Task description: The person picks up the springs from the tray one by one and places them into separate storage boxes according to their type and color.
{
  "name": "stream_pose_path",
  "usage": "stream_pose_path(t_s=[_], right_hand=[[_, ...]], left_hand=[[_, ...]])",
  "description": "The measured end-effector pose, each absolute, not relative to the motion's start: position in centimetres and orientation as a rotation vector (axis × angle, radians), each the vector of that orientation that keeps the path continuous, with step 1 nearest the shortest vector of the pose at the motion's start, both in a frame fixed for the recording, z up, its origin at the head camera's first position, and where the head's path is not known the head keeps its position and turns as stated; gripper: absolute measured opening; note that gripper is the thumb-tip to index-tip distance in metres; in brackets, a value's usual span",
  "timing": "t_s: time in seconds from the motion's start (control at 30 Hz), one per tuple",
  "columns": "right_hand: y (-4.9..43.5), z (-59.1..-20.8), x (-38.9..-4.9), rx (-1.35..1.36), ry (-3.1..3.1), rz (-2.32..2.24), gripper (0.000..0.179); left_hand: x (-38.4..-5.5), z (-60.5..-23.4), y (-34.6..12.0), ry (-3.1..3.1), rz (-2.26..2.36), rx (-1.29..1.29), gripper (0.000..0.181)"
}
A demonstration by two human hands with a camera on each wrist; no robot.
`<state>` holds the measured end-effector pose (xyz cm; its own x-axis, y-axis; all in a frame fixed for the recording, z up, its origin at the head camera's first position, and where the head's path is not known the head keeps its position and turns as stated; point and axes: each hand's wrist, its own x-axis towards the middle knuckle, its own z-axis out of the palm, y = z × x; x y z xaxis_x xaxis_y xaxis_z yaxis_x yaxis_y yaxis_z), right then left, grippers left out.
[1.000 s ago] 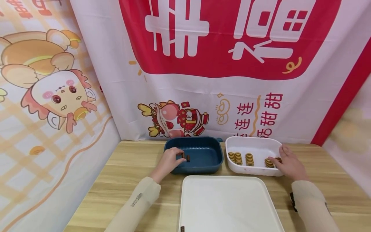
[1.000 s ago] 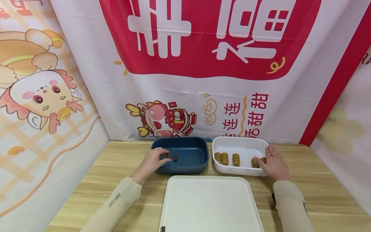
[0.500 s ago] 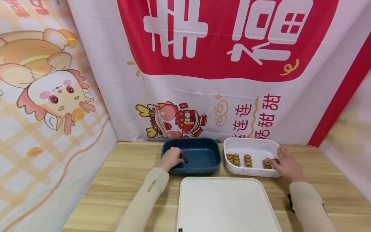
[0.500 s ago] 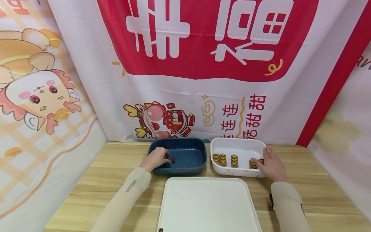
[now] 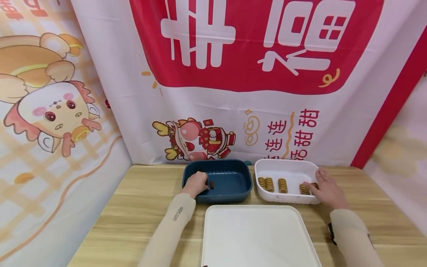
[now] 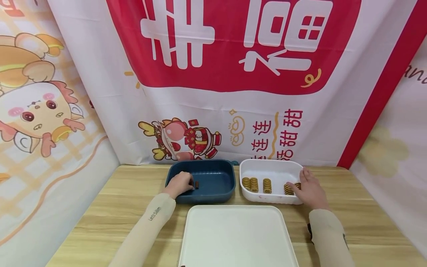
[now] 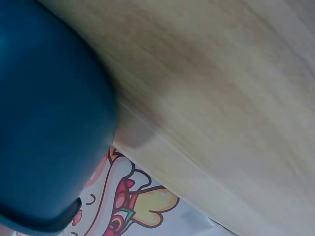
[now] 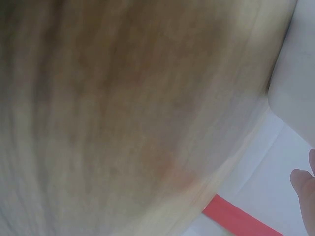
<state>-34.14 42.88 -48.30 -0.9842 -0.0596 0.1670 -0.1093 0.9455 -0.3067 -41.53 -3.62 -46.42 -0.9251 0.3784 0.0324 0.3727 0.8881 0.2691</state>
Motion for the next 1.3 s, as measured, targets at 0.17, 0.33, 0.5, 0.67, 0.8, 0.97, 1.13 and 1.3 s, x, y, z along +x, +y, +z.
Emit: stream_pose_path(t_s=[0.17,0.33,0.5,0.67,0.8,0.97,1.13,1.3], right_hand=[[42.7,-48.3,-34.0,0.123,-2.944,0.495,0.088],[42.7,-48.3,-33.9,0.122,-2.939,0.494,0.088],[42.4,-48.3,-33.7,0.137,-2.928,0.508,0.088],[42.4,-48.2,-33.6,0.138,-2.923,0.507,0.088],[42.6,-48.2,-33.7,0.135,-2.937,0.484,0.088],[42.7,-48.3,-33.6,0.146,-2.943,0.492,0.089],[42.7,-48.3,-33.6,0.150,-2.931,0.497,0.089],[42.6,-48.3,-33.7,0.159,-2.919,0.481,0.089]], left_hand=[[-41.6,-46.6,-3.6,3.046,0.395,0.620,0.013],[-41.8,-46.5,-3.7,3.060,0.369,0.648,0.015],[-41.7,-46.0,-4.1,3.079,0.342,0.698,0.016],[-41.1,-45.1,-4.5,3.082,0.298,0.758,0.018],[-40.1,-44.3,-4.7,3.091,0.266,0.852,0.022],[-38.2,-43.2,-4.8,3.073,0.307,0.972,0.022],[-36.1,-42.5,-4.9,3.065,0.346,1.096,0.019],[-33.3,-41.8,-4.9,3.123,0.362,1.201,0.025]])
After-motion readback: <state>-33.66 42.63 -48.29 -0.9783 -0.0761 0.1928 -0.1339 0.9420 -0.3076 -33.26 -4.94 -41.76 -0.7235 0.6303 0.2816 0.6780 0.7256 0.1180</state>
